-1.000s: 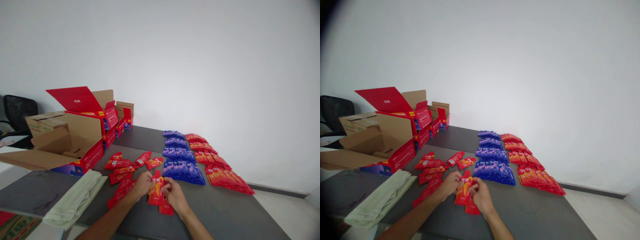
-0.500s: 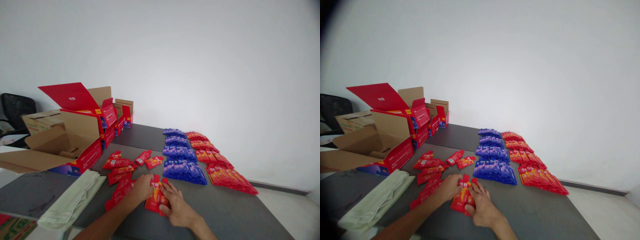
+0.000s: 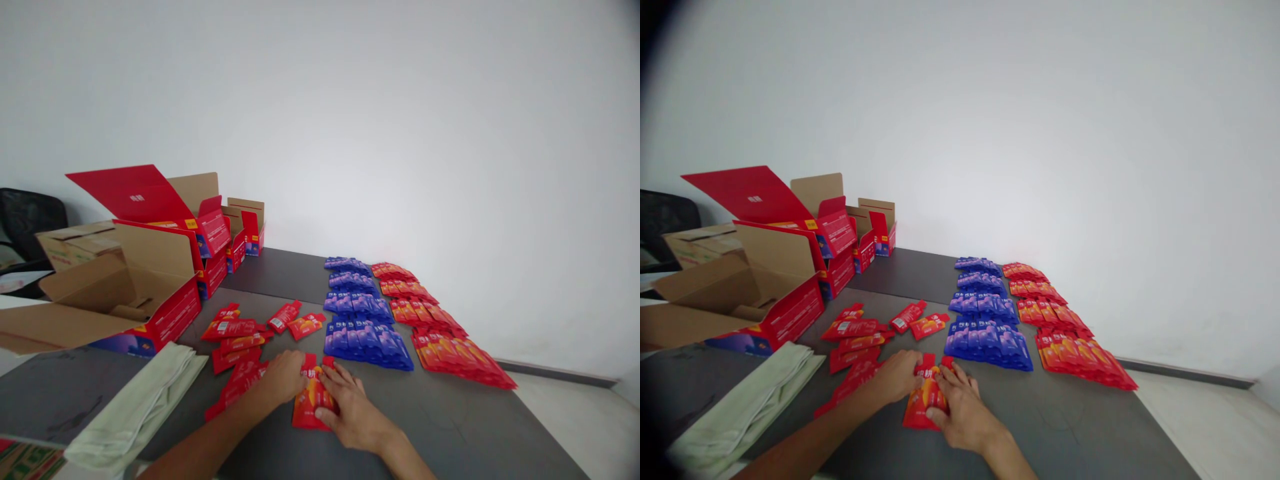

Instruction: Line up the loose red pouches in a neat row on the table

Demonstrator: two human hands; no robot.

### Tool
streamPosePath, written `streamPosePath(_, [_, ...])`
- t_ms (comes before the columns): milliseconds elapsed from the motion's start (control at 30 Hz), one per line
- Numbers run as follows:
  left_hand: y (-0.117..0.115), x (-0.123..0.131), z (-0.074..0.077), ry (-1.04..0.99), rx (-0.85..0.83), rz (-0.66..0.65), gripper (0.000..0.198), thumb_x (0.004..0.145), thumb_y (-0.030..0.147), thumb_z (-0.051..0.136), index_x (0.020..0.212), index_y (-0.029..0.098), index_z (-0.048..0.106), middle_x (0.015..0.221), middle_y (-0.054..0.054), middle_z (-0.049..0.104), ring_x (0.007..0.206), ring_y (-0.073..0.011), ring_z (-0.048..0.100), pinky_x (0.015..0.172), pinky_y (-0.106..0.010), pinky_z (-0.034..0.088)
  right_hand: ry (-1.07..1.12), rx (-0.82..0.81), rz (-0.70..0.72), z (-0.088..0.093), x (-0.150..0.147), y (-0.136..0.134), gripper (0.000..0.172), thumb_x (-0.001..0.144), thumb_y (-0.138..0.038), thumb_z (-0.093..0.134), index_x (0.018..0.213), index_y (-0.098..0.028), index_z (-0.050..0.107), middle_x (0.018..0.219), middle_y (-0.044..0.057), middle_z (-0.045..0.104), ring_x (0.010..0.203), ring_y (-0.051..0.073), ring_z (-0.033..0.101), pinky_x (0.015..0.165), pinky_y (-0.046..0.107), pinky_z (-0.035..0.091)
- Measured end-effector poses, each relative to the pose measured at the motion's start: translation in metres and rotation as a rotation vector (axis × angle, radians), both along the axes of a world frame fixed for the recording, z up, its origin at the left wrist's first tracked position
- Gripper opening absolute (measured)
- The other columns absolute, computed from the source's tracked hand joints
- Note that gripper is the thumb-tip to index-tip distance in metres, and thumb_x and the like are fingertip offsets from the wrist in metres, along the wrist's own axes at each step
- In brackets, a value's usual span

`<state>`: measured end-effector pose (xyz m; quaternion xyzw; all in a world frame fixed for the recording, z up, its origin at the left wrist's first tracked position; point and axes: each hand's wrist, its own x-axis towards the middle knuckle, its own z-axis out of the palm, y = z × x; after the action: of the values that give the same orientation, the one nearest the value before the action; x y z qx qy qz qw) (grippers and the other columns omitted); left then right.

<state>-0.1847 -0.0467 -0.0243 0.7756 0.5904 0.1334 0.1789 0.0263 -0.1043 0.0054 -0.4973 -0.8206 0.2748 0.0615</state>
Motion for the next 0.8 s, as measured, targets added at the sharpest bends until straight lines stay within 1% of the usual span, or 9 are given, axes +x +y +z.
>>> streamPosePath(133, [0.009, 0.0, -0.004, 0.032, 0.033, -0.024, 0.013, 0.074, 0.028, 0.059, 0.082, 0.02, 0.065, 0.085, -0.01, 0.069, 0.084, -0.0268, 0.065, 0.073, -0.034, 0.046, 0.004, 0.012, 0.002, 0.001, 0.001, 0.001, 0.066, 0.091, -0.048, 0.053, 0.15, -0.029, 0.03, 0.154, 0.007, 0.025, 0.143, 0.03, 0.01, 0.112, 0.056, 0.012])
streamPosePath(200, [0.017, 0.0, -0.003, 0.03, 0.096, -0.023, 0.016, 0.08, 0.028, 0.053, 0.084, 0.019, 0.066, 0.089, -0.01, 0.069, 0.09, -0.0258, 0.064, 0.079, -0.035, 0.046, 0.008, 0.035, -0.006, 0.003, 0.0, 0.002, 0.066, 0.09, -0.049, 0.055, 0.149, -0.028, 0.032, 0.154, 0.007, 0.026, 0.142, 0.03, 0.012, 0.113, 0.054, 0.014])
streamPosePath(267, [0.028, 0.001, -0.001, 0.03, 0.219, -0.024, 0.024, 0.085, 0.023, 0.046, 0.093, 0.018, 0.067, 0.102, -0.011, 0.068, 0.104, -0.0249, 0.06, 0.093, -0.036, 0.042, 0.006, 0.06, -0.021, 0.004, -0.001, 0.003, 0.066, 0.09, -0.048, 0.055, 0.149, -0.027, 0.033, 0.153, 0.008, 0.026, 0.142, 0.03, 0.012, 0.113, 0.053, 0.015])
streamPosePath(333, [0.04, 0.002, -0.001, 0.057, 0.33, -0.034, 0.031, 0.087, 0.018, 0.042, 0.106, 0.016, 0.066, 0.117, -0.013, 0.064, 0.118, -0.0248, 0.052, 0.105, -0.037, 0.034, 0.001, 0.079, -0.011, 0.004, -0.004, 0.004, 0.065, 0.09, -0.048, 0.054, 0.148, -0.027, 0.033, 0.154, 0.009, 0.025, 0.143, 0.03, 0.01, 0.113, 0.054, 0.015])
streamPosePath(400, [0.052, 0.002, -0.003, 0.097, 0.372, -0.037, 0.037, 0.087, 0.015, 0.04, 0.117, 0.014, 0.062, 0.128, -0.013, 0.059, 0.125, -0.0255, 0.047, 0.11, -0.039, 0.028, -0.005, 0.084, 0.028, 0.001, -0.008, 0.004, 0.063, 0.092, -0.049, 0.051, 0.148, -0.027, 0.033, 0.154, 0.008, 0.024, 0.143, 0.03, 0.008, 0.113, 0.055, 0.013])
streamPosePath(500, [0.066, 0.001, -0.014, 0.14, 0.352, -0.056, 0.045, 0.089, 0.017, 0.041, 0.132, 0.015, 0.054, 0.14, -0.012, 0.051, 0.134, -0.0272, 0.039, 0.112, -0.042, 0.025, -0.024, 0.081, 0.071, -0.005, -0.015, 0.003, 0.059, 0.098, -0.05, 0.041, 0.151, -0.028, 0.027, 0.155, 0.006, 0.02, 0.144, 0.031, 0.004, 0.113, 0.057, 0.007])
streamPosePath(567, [0.072, 0.0, -0.024, 0.161, 0.301, -0.062, 0.046, 0.09, 0.018, 0.041, 0.135, 0.02, 0.051, 0.143, -0.011, 0.049, 0.134, -0.0274, 0.04, 0.111, -0.045, 0.026, -0.031, 0.096, 0.074, -0.01, -0.02, 0.0, 0.056, 0.101, -0.049, 0.034, 0.152, -0.028, 0.023, 0.157, 0.004, 0.015, 0.144, 0.03, 0.0, 0.114, 0.056, 0.003])
streamPosePath(700, [0.072, -0.007, -0.039, 0.199, 0.285, -0.051, 0.051, 0.089, 0.016, 0.04, 0.139, 0.026, 0.046, 0.147, -0.007, 0.045, 0.135, -0.0261, 0.038, 0.112, -0.048, 0.024, -0.023, 0.134, 0.08, -0.015, -0.029, -0.004, 0.056, 0.102, -0.049, 0.03, 0.153, -0.027, 0.019, 0.157, 0.002, 0.01, 0.144, 0.028, -0.005, 0.116, 0.054, 0.001])
streamPosePath(800, [0.069, -0.017, -0.044, 0.206, 0.314, -0.016, 0.055, 0.089, 0.013, 0.038, 0.143, 0.026, 0.041, 0.15, -0.007, 0.042, 0.137, -0.0263, 0.036, 0.112, -0.049, 0.023, -0.024, 0.151, 0.09, -0.015, -0.038, -0.003, 0.057, 0.103, -0.049, 0.029, 0.153, -0.026, 0.019, 0.157, 0.003, 0.01, 0.144, 0.028, -0.004, 0.116, 0.053, 0.001])
